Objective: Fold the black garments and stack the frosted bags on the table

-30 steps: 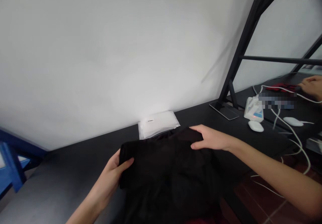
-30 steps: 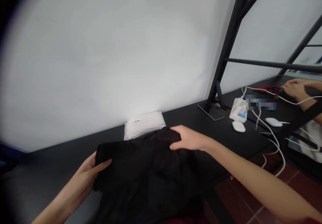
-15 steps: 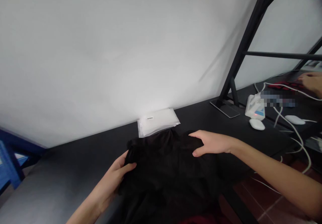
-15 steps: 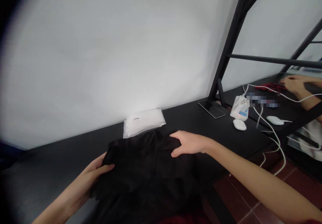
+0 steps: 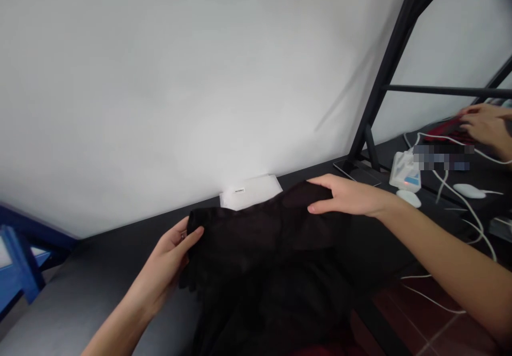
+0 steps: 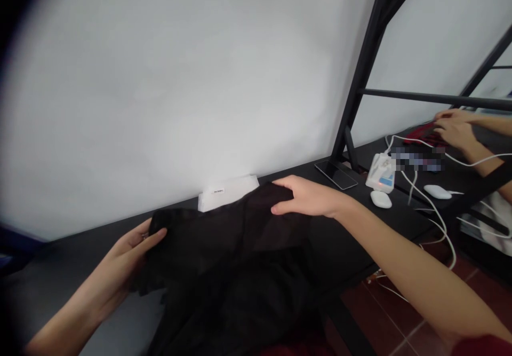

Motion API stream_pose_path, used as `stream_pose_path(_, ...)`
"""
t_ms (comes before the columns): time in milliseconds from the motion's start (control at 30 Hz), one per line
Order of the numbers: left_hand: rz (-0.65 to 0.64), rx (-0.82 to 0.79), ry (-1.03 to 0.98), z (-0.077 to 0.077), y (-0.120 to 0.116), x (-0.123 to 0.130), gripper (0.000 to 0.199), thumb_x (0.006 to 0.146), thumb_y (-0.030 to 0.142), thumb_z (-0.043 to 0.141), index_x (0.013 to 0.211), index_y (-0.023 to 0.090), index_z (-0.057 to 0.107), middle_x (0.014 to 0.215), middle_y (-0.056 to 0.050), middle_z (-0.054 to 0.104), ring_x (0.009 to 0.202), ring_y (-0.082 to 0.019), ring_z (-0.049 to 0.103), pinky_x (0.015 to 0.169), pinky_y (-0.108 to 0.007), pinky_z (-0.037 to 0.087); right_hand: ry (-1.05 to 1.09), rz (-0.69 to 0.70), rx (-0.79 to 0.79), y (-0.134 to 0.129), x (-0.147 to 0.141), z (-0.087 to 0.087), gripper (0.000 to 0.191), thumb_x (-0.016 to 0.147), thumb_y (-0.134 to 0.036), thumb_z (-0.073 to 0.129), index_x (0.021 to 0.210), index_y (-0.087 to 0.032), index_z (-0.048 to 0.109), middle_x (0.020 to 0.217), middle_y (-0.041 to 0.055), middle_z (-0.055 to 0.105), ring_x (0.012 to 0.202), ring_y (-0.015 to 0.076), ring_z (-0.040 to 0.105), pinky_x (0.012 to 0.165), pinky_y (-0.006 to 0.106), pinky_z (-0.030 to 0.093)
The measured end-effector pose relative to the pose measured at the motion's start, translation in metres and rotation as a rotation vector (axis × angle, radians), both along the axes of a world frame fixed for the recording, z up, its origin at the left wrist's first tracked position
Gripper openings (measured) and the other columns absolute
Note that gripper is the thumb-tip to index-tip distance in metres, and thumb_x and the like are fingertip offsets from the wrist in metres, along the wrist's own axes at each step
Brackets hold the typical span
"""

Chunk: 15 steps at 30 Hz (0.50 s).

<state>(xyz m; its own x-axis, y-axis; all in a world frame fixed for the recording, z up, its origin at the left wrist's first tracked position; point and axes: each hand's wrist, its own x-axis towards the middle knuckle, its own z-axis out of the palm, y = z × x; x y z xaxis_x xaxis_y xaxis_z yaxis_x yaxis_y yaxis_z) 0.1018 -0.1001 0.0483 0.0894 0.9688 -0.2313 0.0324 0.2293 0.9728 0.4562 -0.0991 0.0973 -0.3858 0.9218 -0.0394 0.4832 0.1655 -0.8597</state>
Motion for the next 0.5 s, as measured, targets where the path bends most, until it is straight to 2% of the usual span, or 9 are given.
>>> stream_pose_path(67,0.01,0.115,0.164,-0.008,0.013,0.001,0.062,0.066,0.057,0.083,0.117,0.023,0.071,0.092,-0.006,0.08,0.081,-0.028,0.076,0.065,-0.03,0.058,-0.039,-0.029,0.008,0.011,-0.003,-0.005,0.035,0.081,-0.038,0.071,0.111,-0.021,0.076,0.107,0.0033,0.078,0.102,0.0258,0.072,0.086,0.035,0.057)
stream_pose_path(133,0.027,0.214,0.34,-0.023,0.025,0.002,0.056,0.066,0.062,0.078,0.104,0.022,0.073,0.078,-0.005,0.077,0.069,-0.025,0.073,0.062,-0.03,0.056,-0.126,-0.046,0.026,0.023,-0.007,-0.019,0.028,0.082,-0.035,0.07,0.105,-0.02,0.076,0.104,0.0041,0.078,0.097,0.0252,0.073,0.082,0.034,0.057)
stream_pose_path(233,0.064,0.29,0.505,-0.044,0.038,0.001,0.038,0.06,0.056,0.078,0.078,0.023,0.072,0.056,0.0,0.066,0.055,-0.021,0.063,0.054,-0.028,0.047,-0.245,-0.07,0.071,0.035,-0.01,-0.046,0.012,0.08,-0.03,0.072,0.081,-0.018,0.073,0.084,0.0047,0.077,0.08,0.0254,0.072,0.072,0.033,0.054)
stream_pose_path(300,0.092,0.334,0.584,-0.051,0.043,0.0,0.033,0.059,0.055,0.076,0.072,0.025,0.071,0.05,0.003,0.06,0.051,-0.019,0.058,0.053,-0.028,0.043,-0.3,-0.095,0.137,0.039,-0.011,-0.061,0.013,0.079,-0.03,0.076,0.074,-0.019,0.071,0.079,0.0048,0.075,0.076,0.0251,0.07,0.072,0.033,0.052)
stream_pose_path(400,0.141,0.407,0.646,-0.052,0.05,0.002,0.033,0.06,0.056,0.072,0.074,0.026,0.073,0.059,0.002,0.066,0.056,-0.02,0.059,0.058,-0.03,0.047,-0.325,-0.145,0.277,0.04,-0.012,-0.069,0.007,0.081,-0.027,0.074,0.081,-0.02,0.072,0.089,0.006,0.075,0.084,0.0256,0.069,0.079,0.036,0.051)
stream_pose_path(500,0.172,0.477,0.647,-0.045,0.052,0.006,0.036,0.065,0.058,0.066,0.074,0.024,0.072,0.08,-0.004,0.076,0.072,-0.024,0.068,0.071,-0.035,0.055,-0.306,-0.177,0.419,0.034,-0.012,-0.063,0.004,0.085,-0.022,0.068,0.086,-0.021,0.072,0.098,0.0072,0.074,0.095,0.0266,0.067,0.089,0.04,0.05)
